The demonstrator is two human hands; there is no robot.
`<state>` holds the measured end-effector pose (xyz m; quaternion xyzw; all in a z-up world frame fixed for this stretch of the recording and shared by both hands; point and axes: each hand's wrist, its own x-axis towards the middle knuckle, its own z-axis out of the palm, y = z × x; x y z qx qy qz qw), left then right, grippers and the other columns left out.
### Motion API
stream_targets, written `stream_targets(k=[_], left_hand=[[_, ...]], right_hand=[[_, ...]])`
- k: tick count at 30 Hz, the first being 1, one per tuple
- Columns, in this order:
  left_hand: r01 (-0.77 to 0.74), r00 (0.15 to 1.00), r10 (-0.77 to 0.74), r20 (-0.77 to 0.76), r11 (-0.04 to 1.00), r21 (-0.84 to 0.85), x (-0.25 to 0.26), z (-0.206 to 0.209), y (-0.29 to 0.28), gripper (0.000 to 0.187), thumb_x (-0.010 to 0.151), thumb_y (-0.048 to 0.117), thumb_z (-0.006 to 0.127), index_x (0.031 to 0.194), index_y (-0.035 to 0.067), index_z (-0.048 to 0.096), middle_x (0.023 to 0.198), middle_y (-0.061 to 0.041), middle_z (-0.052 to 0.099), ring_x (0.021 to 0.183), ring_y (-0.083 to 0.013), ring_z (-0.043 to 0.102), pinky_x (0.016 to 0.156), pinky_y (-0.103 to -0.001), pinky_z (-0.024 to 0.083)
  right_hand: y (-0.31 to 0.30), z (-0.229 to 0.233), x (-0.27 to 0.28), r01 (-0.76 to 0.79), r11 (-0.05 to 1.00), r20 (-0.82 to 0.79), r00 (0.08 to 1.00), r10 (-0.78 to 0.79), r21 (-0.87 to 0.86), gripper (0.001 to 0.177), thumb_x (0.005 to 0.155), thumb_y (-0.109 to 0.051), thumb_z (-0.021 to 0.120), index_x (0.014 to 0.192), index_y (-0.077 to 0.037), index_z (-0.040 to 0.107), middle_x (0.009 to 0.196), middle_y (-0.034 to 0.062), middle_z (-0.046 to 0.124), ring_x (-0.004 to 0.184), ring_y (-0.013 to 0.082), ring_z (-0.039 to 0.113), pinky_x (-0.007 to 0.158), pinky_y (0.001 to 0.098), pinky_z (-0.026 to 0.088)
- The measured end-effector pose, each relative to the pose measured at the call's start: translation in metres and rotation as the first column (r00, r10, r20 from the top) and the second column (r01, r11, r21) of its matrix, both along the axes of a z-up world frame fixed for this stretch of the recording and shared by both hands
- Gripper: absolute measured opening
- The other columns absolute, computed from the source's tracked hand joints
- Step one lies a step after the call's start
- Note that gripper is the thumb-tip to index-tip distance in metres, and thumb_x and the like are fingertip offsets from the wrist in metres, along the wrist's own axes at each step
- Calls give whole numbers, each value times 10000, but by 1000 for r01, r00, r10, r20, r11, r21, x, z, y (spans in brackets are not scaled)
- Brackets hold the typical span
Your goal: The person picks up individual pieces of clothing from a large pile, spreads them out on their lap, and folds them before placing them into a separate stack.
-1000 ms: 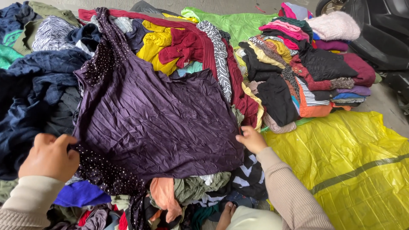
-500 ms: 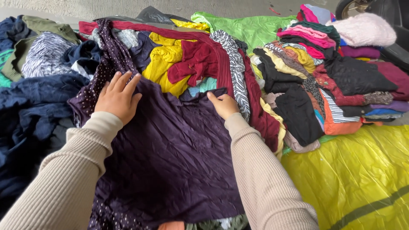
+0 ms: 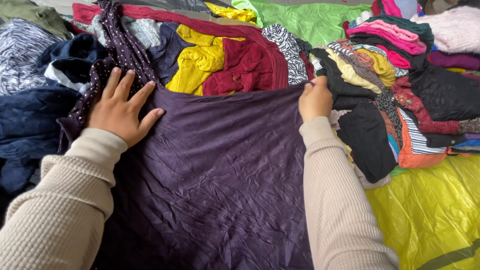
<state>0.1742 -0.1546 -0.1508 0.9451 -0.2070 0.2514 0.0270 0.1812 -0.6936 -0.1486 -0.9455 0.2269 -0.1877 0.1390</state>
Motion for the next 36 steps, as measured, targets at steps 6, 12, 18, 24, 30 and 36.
stream_targets(k=[6,12,18,24,30,36], left_hand=[[40,993,-54,-103,991,-127,8,-7,-4,945,1097,847,277,1781,220,457,1868,-245,316,1748,-433,62,1413,-524,49],[32,995,-42,-86,993,-112,3,-1,-7,917,1113,807,313,1775,195,481,1849,-257,359,1728,-449,148,1380,-546,139],[188,982,-186,-35,981,57,-16,11,7,855,1103,720,399,1719,141,528,1782,-132,502,1684,-370,381,1357,-624,227],[81,987,-30,-155,939,333,-32,4,48,918,1034,888,108,1825,431,196,1826,-63,348,1704,-362,262,1390,-544,134],[-68,992,106,-61,894,442,-64,16,18,878,959,762,340,1758,400,298,1833,-16,355,1696,-315,279,1356,-524,172],[109,993,-116,12,959,262,-241,1,15,1105,836,963,511,1677,246,528,1729,-70,546,1650,-320,461,1320,-579,348]], right_hand=[[-7,-52,13,72,997,83,994,-73,11,259,1099,-313,458,1245,-115,539,1073,286,784,956,605,712,809,741,489],[-14,-10,-20,-34,978,-18,999,38,206,510,951,-296,538,1446,-174,571,1401,234,658,1284,493,612,1106,577,447],[82,15,-152,-583,717,56,760,648,-382,557,1056,-467,609,1510,-145,636,1509,196,622,1416,438,551,1151,645,389],[43,-41,-146,-418,908,-378,848,373,-41,953,1035,-784,334,1799,-245,152,1895,102,77,1741,344,48,1306,754,19],[82,8,-180,-315,947,-496,835,240,-72,916,1085,-723,227,1782,-132,161,1874,149,89,1724,357,73,1355,672,36],[97,-29,-329,-687,713,-380,704,601,-145,1042,1054,-757,552,1777,-66,260,1810,292,272,1660,481,278,1289,772,183]])
